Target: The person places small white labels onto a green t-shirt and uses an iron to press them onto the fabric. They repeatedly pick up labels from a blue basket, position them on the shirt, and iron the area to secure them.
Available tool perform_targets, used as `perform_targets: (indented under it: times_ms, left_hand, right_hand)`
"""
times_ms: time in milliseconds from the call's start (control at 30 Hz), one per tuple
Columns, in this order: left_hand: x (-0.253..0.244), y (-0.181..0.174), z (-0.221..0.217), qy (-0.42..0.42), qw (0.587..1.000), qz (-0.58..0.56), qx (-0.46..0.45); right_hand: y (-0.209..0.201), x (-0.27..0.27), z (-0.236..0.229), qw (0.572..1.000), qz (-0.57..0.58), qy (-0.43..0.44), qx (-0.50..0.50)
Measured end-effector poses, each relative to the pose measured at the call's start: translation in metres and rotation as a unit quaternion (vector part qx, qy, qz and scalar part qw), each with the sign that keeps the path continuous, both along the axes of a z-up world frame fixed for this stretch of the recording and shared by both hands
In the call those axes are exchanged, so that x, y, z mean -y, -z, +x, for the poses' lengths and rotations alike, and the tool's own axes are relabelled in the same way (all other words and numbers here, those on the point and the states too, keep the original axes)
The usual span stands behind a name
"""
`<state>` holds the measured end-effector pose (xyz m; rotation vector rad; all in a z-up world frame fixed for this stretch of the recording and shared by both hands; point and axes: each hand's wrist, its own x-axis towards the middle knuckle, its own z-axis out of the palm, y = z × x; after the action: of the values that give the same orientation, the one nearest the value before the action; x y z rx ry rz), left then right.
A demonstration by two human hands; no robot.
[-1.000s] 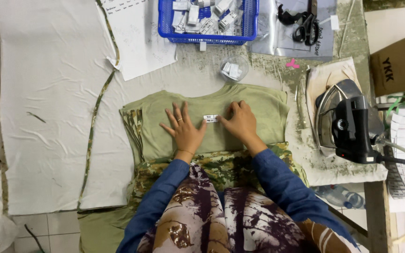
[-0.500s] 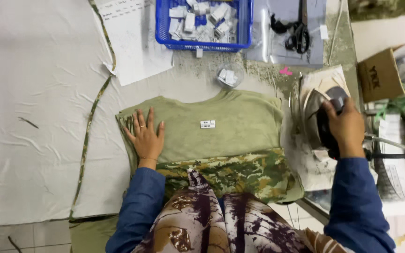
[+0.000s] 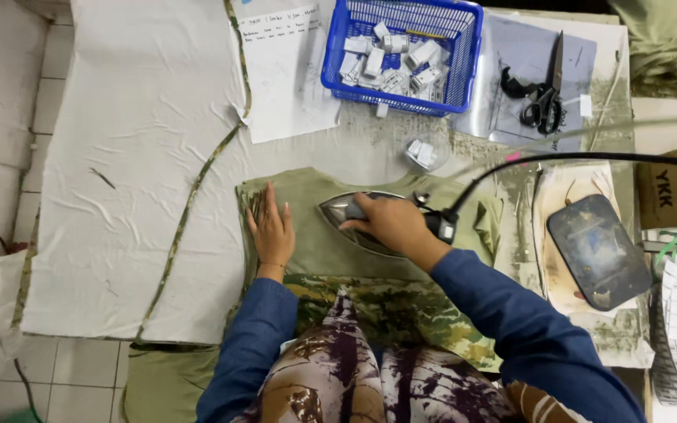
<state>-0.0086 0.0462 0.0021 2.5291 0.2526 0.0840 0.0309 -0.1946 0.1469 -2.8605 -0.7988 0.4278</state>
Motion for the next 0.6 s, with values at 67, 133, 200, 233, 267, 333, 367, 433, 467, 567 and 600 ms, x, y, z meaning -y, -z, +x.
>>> perform_targets:
  times_ms: [67, 133, 200, 233, 267, 333, 367, 433, 467, 567, 600]
  left_hand:
    - [-0.004, 0.004, 0.001, -0.006, 1.0, -0.026, 0.004]
    - [-0.004, 0.004, 0.003, -0.007, 0.999, -0.053, 0.006]
    - [-0.005, -0.002, 0.002, -0.005, 0.996, -0.091, 0.008]
    - [-0.003, -0.007, -0.001, -0.003, 0.996, -0.091, 0.009]
    - [-0.001, -0.013, -0.002, -0.002, 0.996, -0.086, 0.017]
    - [0.004, -0.024, -0.003, 0.0, 0.996, -0.082, 0.031]
    - [0.006, -0.028, -0.004, 0.008, 0.997, -0.053, 0.052]
    - [0.01, -0.027, -0.022, 0.019, 0.998, -0.024, 0.063]
    - [0.012, -0.025, -0.026, 0.037, 0.996, 0.001, 0.08]
    - [0.024, -0.039, -0.041, 0.082, 0.99, 0.022, 0.109]
    - [0.029, -0.046, -0.047, 0.11, 0.986, 0.018, 0.12]
  right_hand:
    - [0.001, 0.038, 0.003, 0.996, -0.013, 0.076, -0.036]
    - [-0.001, 0.086, 0.0, 0.985, -0.026, 0.157, -0.072]
    - [-0.008, 0.14, -0.009, 0.943, -0.069, 0.311, -0.094]
    - [0.007, 0.18, -0.014, 0.943, -0.069, 0.313, -0.092]
    - [0.022, 0.22, -0.018, 0.92, -0.064, 0.381, -0.062]
    - [0.046, 0.291, -0.027, 0.892, -0.057, 0.448, -0.025]
    - [0.056, 0.322, -0.033, 0.872, -0.056, 0.485, 0.003]
    - [0.081, 0.368, -0.057, 0.85, -0.06, 0.523, 0.022]
    - [0.093, 0.383, -0.061, 0.84, -0.066, 0.538, 0.032]
    - [0.089, 0.359, -0.075, 0.83, -0.138, 0.519, 0.153]
    - [0.082, 0.34, -0.081, 0.815, -0.203, 0.477, 0.26]
